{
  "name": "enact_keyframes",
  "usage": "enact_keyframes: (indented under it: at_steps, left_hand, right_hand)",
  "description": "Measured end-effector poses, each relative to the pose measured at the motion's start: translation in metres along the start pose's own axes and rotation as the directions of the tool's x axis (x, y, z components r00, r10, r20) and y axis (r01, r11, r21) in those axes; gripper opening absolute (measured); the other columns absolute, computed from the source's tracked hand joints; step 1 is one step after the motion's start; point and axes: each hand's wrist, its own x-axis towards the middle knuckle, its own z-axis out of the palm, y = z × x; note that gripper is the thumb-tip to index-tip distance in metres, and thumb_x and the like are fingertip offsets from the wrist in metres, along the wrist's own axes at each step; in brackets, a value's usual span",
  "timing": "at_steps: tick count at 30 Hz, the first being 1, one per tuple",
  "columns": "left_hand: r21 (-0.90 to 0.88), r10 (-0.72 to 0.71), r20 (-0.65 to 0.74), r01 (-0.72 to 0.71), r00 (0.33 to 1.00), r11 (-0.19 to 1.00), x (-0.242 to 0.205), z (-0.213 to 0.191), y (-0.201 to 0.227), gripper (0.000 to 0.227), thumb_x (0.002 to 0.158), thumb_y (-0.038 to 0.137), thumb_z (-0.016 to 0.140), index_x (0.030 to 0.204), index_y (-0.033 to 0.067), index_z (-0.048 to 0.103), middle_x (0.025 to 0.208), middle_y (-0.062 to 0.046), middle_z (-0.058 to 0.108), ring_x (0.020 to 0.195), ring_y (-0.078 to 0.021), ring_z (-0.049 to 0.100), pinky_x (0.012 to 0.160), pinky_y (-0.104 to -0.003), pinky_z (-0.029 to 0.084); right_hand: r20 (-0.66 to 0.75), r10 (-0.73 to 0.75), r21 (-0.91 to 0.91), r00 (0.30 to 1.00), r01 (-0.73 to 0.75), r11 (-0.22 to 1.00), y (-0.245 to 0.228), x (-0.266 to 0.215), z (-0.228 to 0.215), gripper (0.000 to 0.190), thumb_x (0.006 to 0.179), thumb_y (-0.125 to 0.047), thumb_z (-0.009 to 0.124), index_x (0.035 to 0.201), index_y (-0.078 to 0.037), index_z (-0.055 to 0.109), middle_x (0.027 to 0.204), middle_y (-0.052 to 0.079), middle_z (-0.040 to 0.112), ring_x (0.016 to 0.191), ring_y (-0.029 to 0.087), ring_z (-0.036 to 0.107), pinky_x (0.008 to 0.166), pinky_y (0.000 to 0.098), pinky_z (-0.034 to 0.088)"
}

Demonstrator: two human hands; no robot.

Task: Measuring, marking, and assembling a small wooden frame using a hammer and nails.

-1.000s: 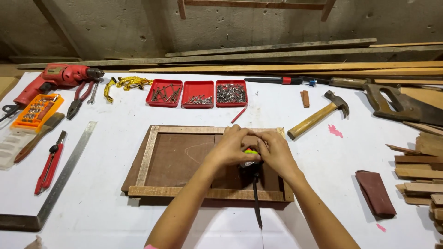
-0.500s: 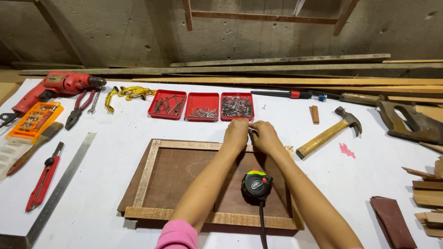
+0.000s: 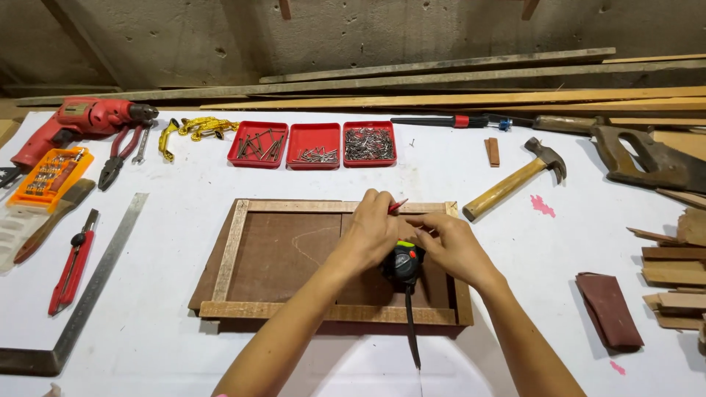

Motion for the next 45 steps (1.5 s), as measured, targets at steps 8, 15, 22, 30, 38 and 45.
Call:
enact_keyframes:
  at_steps: [8,15,22,30,38,45]
  left_hand:
    - [0.191,-0.094,0.233,0.049,0.968,0.98,-0.058,-0.012,0.039,0.097,0.057,0.04,0.092,0.138,0.0072,0.05,0.123,-0.021,0.048,0.118,-0.0405,0.053,0.098,-0.05,0.048]
    - [0.057,-0.154,0.177,0.146,0.972,0.988,-0.06,0.01,0.016,0.093,0.052,0.036,0.093,0.132,0.0079,0.054,0.131,-0.02,0.051,0.119,-0.0357,0.059,0.097,-0.045,0.053]
    - [-0.387,-0.216,0.32,0.336,0.922,0.859,-0.051,-0.01,0.026,0.084,0.059,0.042,0.089,0.129,0.0077,0.056,0.116,-0.015,0.071,0.106,-0.0219,0.071,0.092,-0.034,0.057]
    - [-0.597,-0.122,0.375,0.34,0.919,0.726,-0.051,-0.013,0.032,0.077,0.07,0.034,0.083,0.139,0.0116,0.056,0.116,-0.005,0.068,0.106,-0.0155,0.065,0.092,-0.031,0.053]
    - [-0.602,-0.191,0.364,0.387,0.912,0.699,-0.064,-0.009,0.038,0.071,0.072,0.037,0.083,0.133,0.01,0.059,0.112,-0.006,0.067,0.102,-0.0162,0.065,0.09,-0.032,0.054]
    - [-0.39,-0.206,0.169,0.258,0.964,0.884,-0.082,-0.005,0.06,0.079,0.06,0.043,0.086,0.125,0.0117,0.056,0.113,-0.008,0.067,0.102,-0.0197,0.069,0.089,-0.034,0.056]
  right_hand:
    - [0.015,-0.151,0.149,0.988,0.147,0.978,0.044,-0.031,0.02,0.057,0.081,0.004,0.066,0.135,-0.012,0.064,0.122,0.012,0.073,0.108,0.022,0.073,0.095,0.034,0.058]
    - [-0.061,-0.174,0.218,0.983,0.183,0.958,0.05,-0.037,0.028,0.061,0.082,0.01,0.064,0.138,-0.014,0.062,0.127,0.01,0.069,0.115,0.02,0.069,0.099,0.0313,0.058]
    - [-0.138,-0.116,0.454,0.984,0.167,0.875,0.047,-0.045,0.005,0.044,0.093,-0.005,0.066,0.136,-0.014,0.065,0.121,0.002,0.074,0.111,0.012,0.07,0.095,0.0275,0.059]
    - [-0.132,-0.169,0.486,0.977,0.213,0.848,0.041,-0.034,-0.014,0.027,0.097,-0.013,0.066,0.12,-0.006,0.075,0.105,0.003,0.077,0.095,0.011,0.071,0.084,0.0252,0.059]
    - [-0.125,-0.104,0.485,0.987,0.152,0.861,0.04,-0.029,-0.005,0.021,0.098,-0.016,0.064,0.109,-0.004,0.077,0.091,0.005,0.078,0.087,0.011,0.072,0.079,0.0259,0.06]
    - [-0.267,-0.194,0.343,0.944,0.281,0.896,0.032,-0.054,0.009,0.017,0.103,-0.016,0.058,0.107,-0.005,0.069,0.092,0.004,0.074,0.087,0.009,0.07,0.076,0.025,0.059]
